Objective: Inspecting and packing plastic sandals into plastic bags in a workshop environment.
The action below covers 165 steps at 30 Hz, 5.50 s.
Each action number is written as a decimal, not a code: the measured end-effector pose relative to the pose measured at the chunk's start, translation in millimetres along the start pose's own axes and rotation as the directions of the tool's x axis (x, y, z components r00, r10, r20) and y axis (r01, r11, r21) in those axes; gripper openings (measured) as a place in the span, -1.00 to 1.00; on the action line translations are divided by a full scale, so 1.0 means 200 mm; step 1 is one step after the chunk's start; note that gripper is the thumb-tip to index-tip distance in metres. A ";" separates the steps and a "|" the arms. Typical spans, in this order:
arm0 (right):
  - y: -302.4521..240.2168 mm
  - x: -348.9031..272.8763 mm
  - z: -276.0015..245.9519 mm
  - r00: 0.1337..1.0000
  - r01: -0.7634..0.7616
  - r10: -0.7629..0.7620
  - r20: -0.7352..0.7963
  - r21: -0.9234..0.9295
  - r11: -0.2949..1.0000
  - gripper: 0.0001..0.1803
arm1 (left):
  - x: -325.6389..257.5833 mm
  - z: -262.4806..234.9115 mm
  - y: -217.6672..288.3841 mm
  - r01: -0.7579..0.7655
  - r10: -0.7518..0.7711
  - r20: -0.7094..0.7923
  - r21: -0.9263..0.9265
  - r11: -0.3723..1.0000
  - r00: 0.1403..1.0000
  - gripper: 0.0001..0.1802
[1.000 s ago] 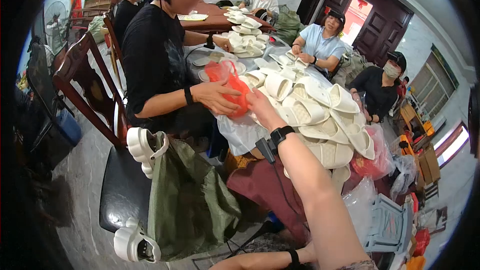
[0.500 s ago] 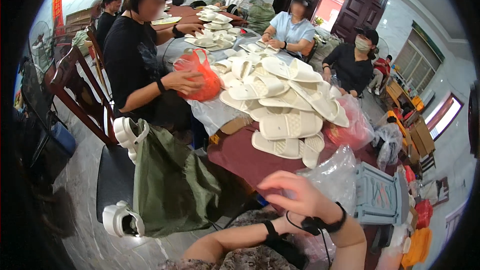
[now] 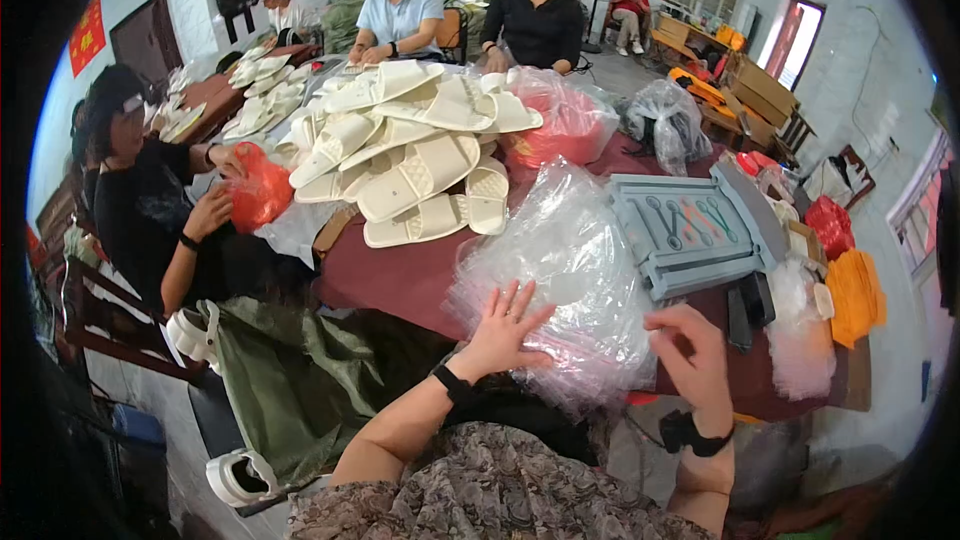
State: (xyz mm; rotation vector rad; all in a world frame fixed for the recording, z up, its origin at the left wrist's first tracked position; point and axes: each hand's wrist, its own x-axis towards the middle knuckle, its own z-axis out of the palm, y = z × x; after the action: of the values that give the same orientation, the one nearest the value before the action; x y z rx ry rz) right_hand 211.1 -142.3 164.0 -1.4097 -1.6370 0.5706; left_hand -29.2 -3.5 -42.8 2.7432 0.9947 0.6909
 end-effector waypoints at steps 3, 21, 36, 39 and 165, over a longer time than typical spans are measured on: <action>0.31 0.08 0.15 0.992 0.123 -0.129 -0.009 -0.223 0.967 -0.76 | 0.00 0.01 0.02 -0.006 0.007 -0.022 0.036 0.999 1.000 0.03; 0.80 0.10 0.55 0.971 0.231 -0.231 0.062 -0.493 0.839 -0.46 | 0.68 -0.96 -1.16 0.531 -0.574 -0.483 -0.240 0.813 0.661 -0.24; 0.79 0.07 0.57 0.975 0.213 -0.216 0.060 -0.545 0.811 -0.46 | 0.87 -1.17 -1.62 0.179 -0.765 -0.240 -0.890 0.419 0.598 -0.05; 0.81 0.08 0.57 0.973 0.216 -0.226 0.049 -0.532 0.819 -0.47 | 0.87 -1.23 -1.60 -0.002 -0.726 -0.260 -0.942 0.335 0.636 -0.38; -0.27 0.87 1.24 0.770 0.604 -0.602 0.209 0.062 0.794 0.30 | 0.06 0.20 0.00 -0.126 0.077 -0.202 -0.244 0.962 0.976 -0.11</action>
State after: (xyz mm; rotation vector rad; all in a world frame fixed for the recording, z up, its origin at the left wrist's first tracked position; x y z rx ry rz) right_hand -21.2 57.8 136.3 -0.7528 -2.1404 0.3392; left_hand -1.9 5.3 -72.8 2.5516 0.7390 1.0387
